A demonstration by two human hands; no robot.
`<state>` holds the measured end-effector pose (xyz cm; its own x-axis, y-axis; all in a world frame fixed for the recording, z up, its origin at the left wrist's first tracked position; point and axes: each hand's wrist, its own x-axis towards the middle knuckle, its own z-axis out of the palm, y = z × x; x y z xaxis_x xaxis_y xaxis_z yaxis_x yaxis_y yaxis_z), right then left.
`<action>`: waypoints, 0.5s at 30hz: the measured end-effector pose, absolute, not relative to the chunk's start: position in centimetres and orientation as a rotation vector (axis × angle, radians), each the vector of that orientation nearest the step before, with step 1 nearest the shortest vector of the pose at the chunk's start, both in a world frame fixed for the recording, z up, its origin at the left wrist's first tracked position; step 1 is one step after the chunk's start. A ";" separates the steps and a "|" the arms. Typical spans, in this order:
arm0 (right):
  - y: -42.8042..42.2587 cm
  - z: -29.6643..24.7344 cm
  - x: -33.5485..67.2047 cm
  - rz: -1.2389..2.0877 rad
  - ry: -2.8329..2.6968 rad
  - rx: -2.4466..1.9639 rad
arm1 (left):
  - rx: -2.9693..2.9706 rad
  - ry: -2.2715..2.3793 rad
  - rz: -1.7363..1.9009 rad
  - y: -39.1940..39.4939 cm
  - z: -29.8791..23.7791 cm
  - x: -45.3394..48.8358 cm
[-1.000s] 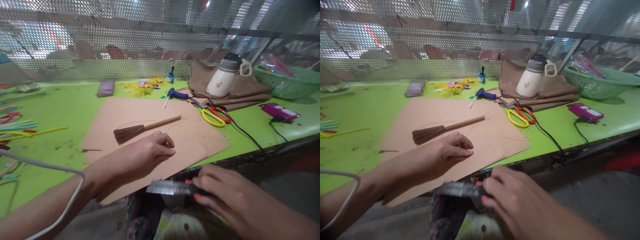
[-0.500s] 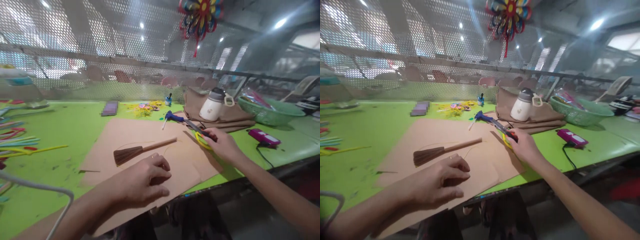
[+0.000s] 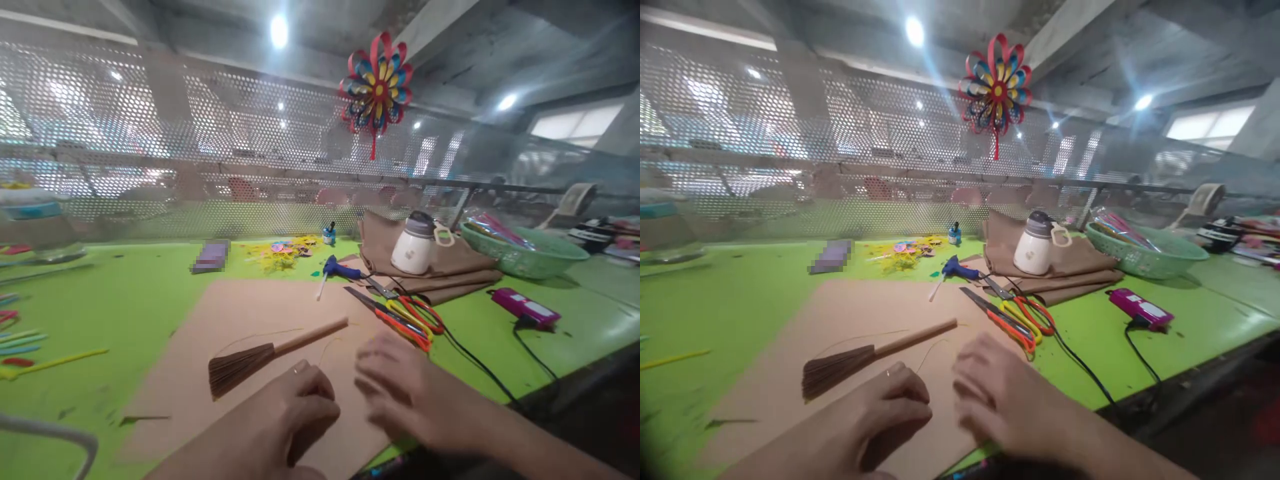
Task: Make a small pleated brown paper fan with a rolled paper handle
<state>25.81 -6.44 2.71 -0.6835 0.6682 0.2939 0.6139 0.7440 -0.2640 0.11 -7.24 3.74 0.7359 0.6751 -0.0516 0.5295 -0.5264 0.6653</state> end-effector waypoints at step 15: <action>-9.9 1.7 24.7 -0.153 -2.957 -0.753 | 1.196 0.873 0.708 -4.6 0.8 -0.5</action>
<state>24.72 -9.88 1.73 -0.8751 0.4717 0.1078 0.4803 0.8738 0.0757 -0.45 -4.62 0.85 0.4980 0.8452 -0.1940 -0.0158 0.2326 0.9725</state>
